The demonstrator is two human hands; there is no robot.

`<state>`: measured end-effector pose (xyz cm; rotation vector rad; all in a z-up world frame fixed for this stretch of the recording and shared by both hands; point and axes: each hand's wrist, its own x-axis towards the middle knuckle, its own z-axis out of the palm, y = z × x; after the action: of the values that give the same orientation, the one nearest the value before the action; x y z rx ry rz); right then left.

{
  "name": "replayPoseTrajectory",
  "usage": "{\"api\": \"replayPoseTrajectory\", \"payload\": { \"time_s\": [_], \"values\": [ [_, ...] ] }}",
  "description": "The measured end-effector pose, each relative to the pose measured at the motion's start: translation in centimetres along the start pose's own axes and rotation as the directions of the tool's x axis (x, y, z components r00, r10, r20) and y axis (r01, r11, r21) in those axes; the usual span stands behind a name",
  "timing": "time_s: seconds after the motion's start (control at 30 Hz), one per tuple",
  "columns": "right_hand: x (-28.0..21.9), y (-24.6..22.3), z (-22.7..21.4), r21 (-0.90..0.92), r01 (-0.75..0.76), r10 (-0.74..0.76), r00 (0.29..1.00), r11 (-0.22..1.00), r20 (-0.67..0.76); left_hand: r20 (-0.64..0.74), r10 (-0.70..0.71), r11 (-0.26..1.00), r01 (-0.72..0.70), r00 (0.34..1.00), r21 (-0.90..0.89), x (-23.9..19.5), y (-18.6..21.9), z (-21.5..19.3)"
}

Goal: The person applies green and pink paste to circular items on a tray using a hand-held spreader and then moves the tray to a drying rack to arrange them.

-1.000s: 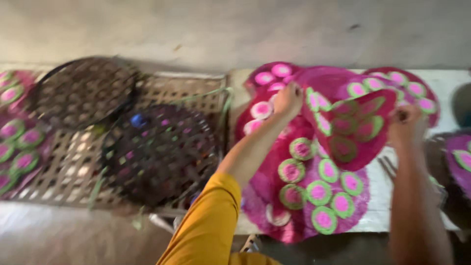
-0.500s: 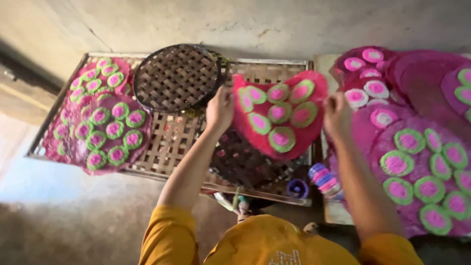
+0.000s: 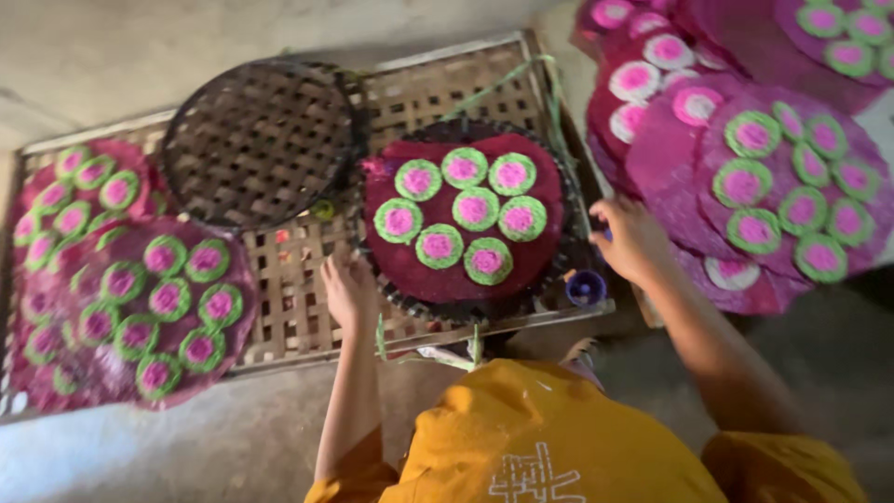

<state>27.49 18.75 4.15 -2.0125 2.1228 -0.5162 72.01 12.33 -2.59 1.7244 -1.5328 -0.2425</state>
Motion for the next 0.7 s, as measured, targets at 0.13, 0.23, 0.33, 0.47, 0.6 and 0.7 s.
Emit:
{"api": "replayPoseTrajectory", "payload": {
  "time_s": [0.13, 0.23, 0.33, 0.47, 0.6, 0.7],
  "values": [
    [-3.0, 1.3, -2.1, -0.172, 0.08, -0.058, 0.99, 0.982, 0.129, 0.18, -0.065, 0.992, 0.084, 0.981, -0.097, -3.1, 4.3, -0.3],
    [-2.6, 1.7, -0.8, -0.289, 0.029, 0.025, 0.984, 0.957, 0.179, 0.495, 0.286, 0.957, -0.224, 0.821, -0.183, -6.0, 10.3, 3.0],
    [-1.1, 1.6, 1.4, -0.368, -0.019, 0.126, 0.955, 0.93, 0.268, 0.639, 0.525, 0.851, -0.339, 0.562, -0.4, -9.4, 16.1, 6.3],
    [-0.3, 2.6, 2.5, -0.406, -0.03, 0.165, 0.939, 0.913, 0.3, 0.687, 0.586, 0.773, -0.551, 0.429, -0.314, -12.2, 21.0, 9.9],
    [0.2, 5.1, 2.0, -0.206, -0.087, 0.156, 0.925, 0.975, 0.348, 0.752, 0.537, 0.734, -0.651, 0.381, -0.195, -13.8, 23.1, 12.8],
    [0.4, 7.5, 1.3, -0.027, -0.127, 0.128, 0.93, 0.992, 0.344, 0.781, 0.515, 0.687, -0.715, 0.352, -0.13, -14.7, 23.1, 14.3]
  ]
}}
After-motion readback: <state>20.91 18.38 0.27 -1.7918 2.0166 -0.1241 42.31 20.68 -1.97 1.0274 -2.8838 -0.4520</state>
